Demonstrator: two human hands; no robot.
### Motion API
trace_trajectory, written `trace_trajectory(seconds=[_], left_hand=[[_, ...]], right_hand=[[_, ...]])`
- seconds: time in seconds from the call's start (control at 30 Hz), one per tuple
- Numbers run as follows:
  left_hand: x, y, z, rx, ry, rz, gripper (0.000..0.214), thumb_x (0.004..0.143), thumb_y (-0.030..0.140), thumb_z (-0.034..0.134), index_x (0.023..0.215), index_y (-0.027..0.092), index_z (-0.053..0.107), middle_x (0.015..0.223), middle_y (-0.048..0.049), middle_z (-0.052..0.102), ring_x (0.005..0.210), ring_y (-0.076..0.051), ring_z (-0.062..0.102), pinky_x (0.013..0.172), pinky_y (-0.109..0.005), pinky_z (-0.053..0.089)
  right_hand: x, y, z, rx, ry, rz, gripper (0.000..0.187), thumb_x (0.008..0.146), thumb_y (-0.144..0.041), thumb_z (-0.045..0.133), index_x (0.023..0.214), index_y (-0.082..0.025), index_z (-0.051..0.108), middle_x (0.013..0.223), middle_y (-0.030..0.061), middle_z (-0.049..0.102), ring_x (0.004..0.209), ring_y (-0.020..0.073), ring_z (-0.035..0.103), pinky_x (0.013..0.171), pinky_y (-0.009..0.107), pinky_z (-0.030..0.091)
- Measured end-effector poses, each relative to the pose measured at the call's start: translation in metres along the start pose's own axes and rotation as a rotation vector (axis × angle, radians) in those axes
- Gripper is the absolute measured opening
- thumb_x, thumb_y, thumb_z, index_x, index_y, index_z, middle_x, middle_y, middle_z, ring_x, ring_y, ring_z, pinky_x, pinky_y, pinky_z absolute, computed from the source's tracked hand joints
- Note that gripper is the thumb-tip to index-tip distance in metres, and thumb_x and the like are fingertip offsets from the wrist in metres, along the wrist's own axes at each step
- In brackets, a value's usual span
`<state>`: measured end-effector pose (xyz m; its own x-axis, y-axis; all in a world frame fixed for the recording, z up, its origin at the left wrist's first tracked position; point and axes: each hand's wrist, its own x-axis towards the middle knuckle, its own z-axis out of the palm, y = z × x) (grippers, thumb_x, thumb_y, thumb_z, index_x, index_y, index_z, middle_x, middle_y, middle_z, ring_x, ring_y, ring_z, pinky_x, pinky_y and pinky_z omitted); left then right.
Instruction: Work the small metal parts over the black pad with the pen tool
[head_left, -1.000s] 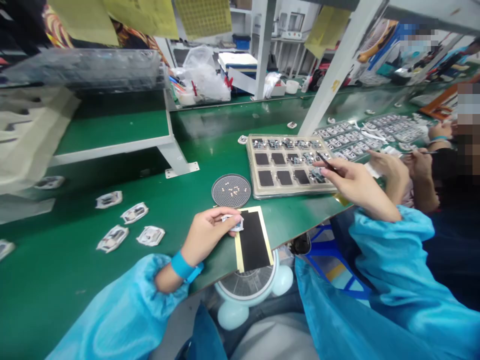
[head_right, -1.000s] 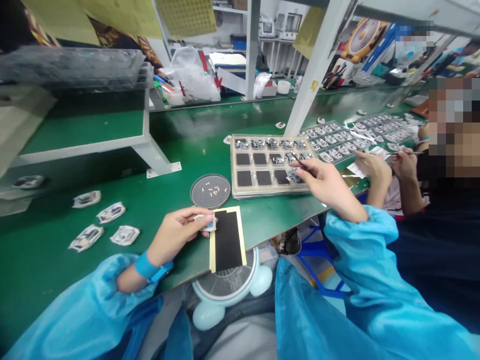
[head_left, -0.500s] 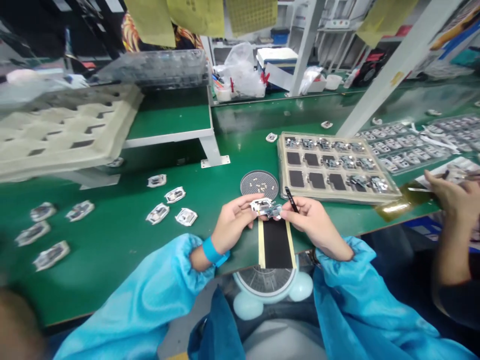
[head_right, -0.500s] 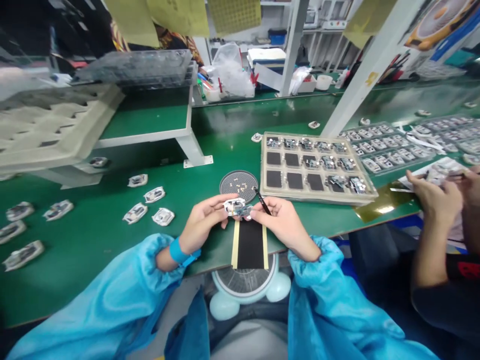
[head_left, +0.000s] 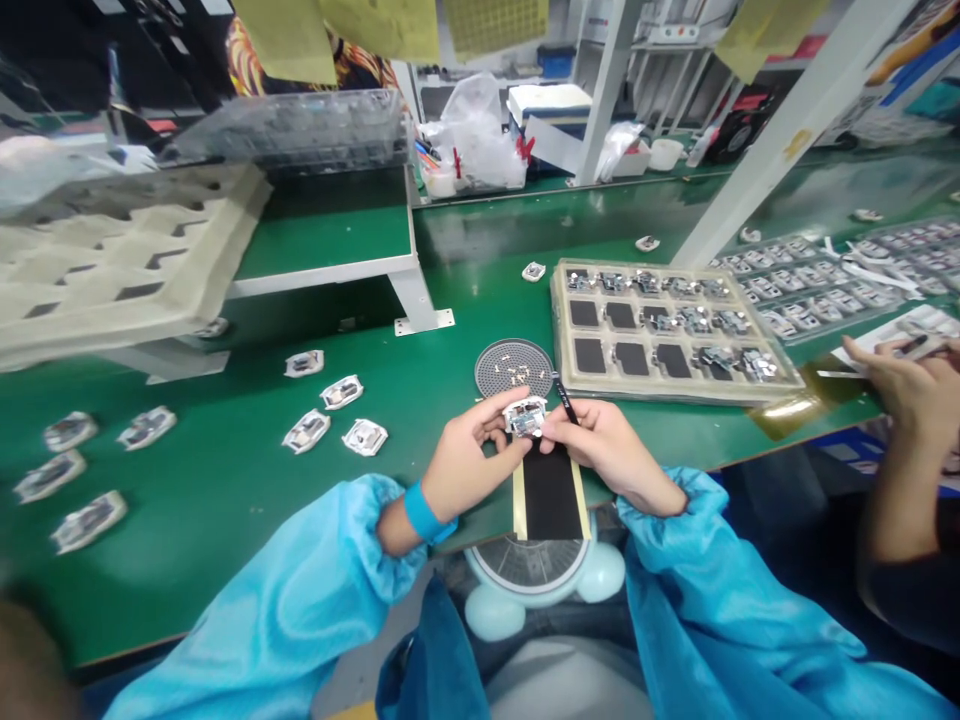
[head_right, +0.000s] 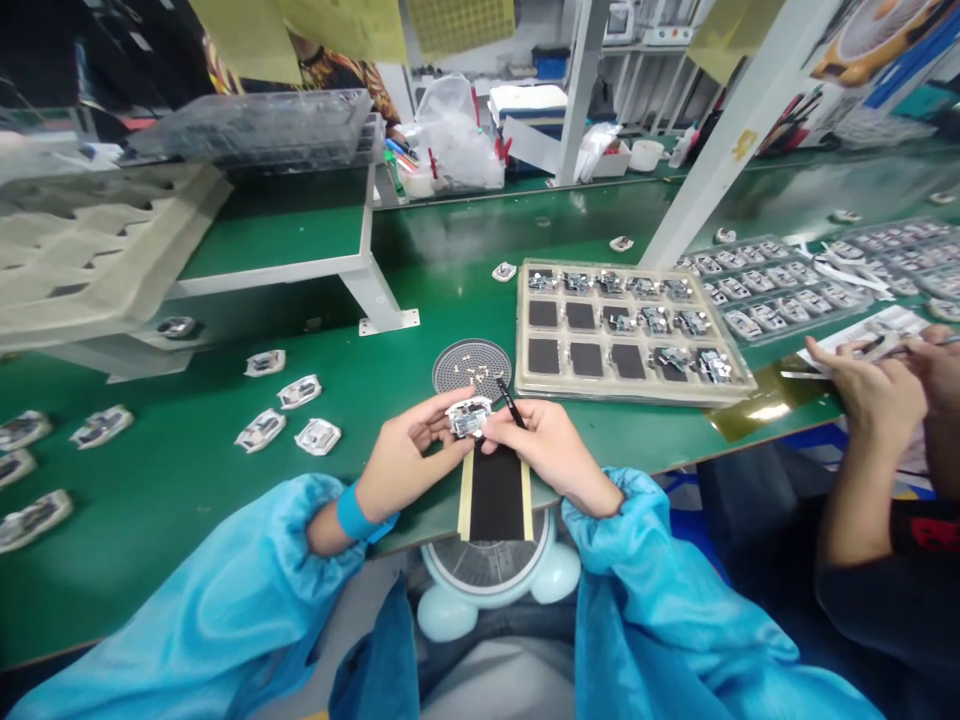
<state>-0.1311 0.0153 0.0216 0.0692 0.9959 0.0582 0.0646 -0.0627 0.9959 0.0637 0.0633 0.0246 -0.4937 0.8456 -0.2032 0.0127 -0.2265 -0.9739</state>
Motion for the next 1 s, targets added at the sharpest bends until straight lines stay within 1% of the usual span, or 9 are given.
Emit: trace_trajectory(seconds=[0.07,0.2,0.4,0.5,0.57,0.67,0.73,0.83,1.0], left_hand=[[0.0,0.0,0.0,-0.001,-0.003,0.007,0.06,0.08,0.02,0.075,0.138,0.013,0.061,0.105,-0.0113,0.073,0.072,-0.013,0.061,0.062,-0.024,0.049],[-0.001,-0.002,0.001,0.035,0.003,0.025,0.055,0.084,0.024,0.075,0.137,0.015,0.063,0.111,-0.0116,0.074,0.076,-0.015,0.064,0.064,-0.025,0.051],[-0.003,-0.001,-0.001,0.267,0.048,0.139,0.048,0.087,0.026,0.073,0.134,0.021,0.067,0.111,-0.0063,0.074,0.068,-0.011,0.059,0.071,-0.026,0.053],[-0.004,0.001,-0.002,0.324,0.067,0.163,0.044,0.089,0.028,0.073,0.132,0.021,0.07,0.108,-0.0057,0.076,0.069,-0.012,0.06,0.072,-0.027,0.054],[-0.004,0.002,-0.002,0.321,0.084,0.15,0.043,0.088,0.028,0.074,0.13,0.021,0.072,0.104,-0.0056,0.077,0.07,-0.013,0.063,0.074,-0.028,0.056],[-0.002,0.002,-0.001,0.098,0.077,0.04,0.047,0.084,0.03,0.079,0.129,0.02,0.072,0.108,-0.0074,0.078,0.087,-0.019,0.072,0.084,-0.031,0.06],[-0.001,0.002,0.0,-0.125,0.041,-0.057,0.051,0.08,0.03,0.082,0.128,0.018,0.072,0.115,-0.0097,0.078,0.1,-0.023,0.074,0.091,-0.034,0.061],[0.001,0.003,0.001,-0.307,0.0,-0.135,0.054,0.076,0.027,0.086,0.127,0.015,0.072,0.117,-0.0119,0.077,0.1,-0.024,0.076,0.093,-0.036,0.062],[0.001,0.003,0.0,-0.355,0.0,-0.12,0.054,0.073,0.023,0.088,0.124,0.016,0.073,0.119,-0.012,0.076,0.104,-0.025,0.076,0.094,-0.036,0.063]], right_hand=[[0.0,0.001,-0.001,0.005,0.013,0.003,0.019,0.083,-0.036,0.076,0.077,-0.017,0.073,0.07,0.0011,0.072,0.044,0.0049,0.037,0.043,0.022,0.022],[0.001,0.004,-0.001,0.021,0.015,0.029,0.023,0.082,-0.039,0.077,0.077,-0.017,0.073,0.068,0.0016,0.071,0.043,0.0046,0.034,0.042,0.023,0.017],[0.001,0.005,-0.001,0.049,0.011,0.046,0.025,0.082,-0.041,0.077,0.076,-0.017,0.072,0.066,0.0005,0.07,0.042,0.0042,0.029,0.042,0.024,0.014],[0.0,0.002,0.001,0.035,0.001,0.029,0.025,0.083,-0.04,0.075,0.075,-0.017,0.071,0.067,0.0009,0.07,0.043,0.0052,0.034,0.043,0.023,0.02],[0.0,0.0,0.002,0.003,0.002,-0.014,0.023,0.084,-0.038,0.074,0.075,-0.018,0.069,0.071,0.0016,0.07,0.05,0.0077,0.044,0.047,0.023,0.031],[0.0,0.0,0.006,-0.047,0.107,-0.145,0.019,0.079,-0.032,0.079,0.085,-0.02,0.066,0.079,-0.0001,0.068,0.067,0.0117,0.057,0.062,0.025,0.045],[0.0,0.0,0.009,-0.044,0.163,-0.206,0.029,0.075,-0.027,0.082,0.096,-0.021,0.063,0.085,-0.0013,0.066,0.073,0.0124,0.06,0.069,0.026,0.049],[0.001,0.0,0.011,-0.005,0.114,-0.21,0.035,0.075,-0.027,0.082,0.103,-0.023,0.061,0.091,-0.0005,0.066,0.074,0.0133,0.062,0.07,0.028,0.052],[0.002,0.001,0.011,0.05,0.062,-0.253,0.032,0.078,-0.034,0.081,0.101,-0.023,0.062,0.092,0.0009,0.067,0.085,0.0166,0.066,0.08,0.031,0.057]])
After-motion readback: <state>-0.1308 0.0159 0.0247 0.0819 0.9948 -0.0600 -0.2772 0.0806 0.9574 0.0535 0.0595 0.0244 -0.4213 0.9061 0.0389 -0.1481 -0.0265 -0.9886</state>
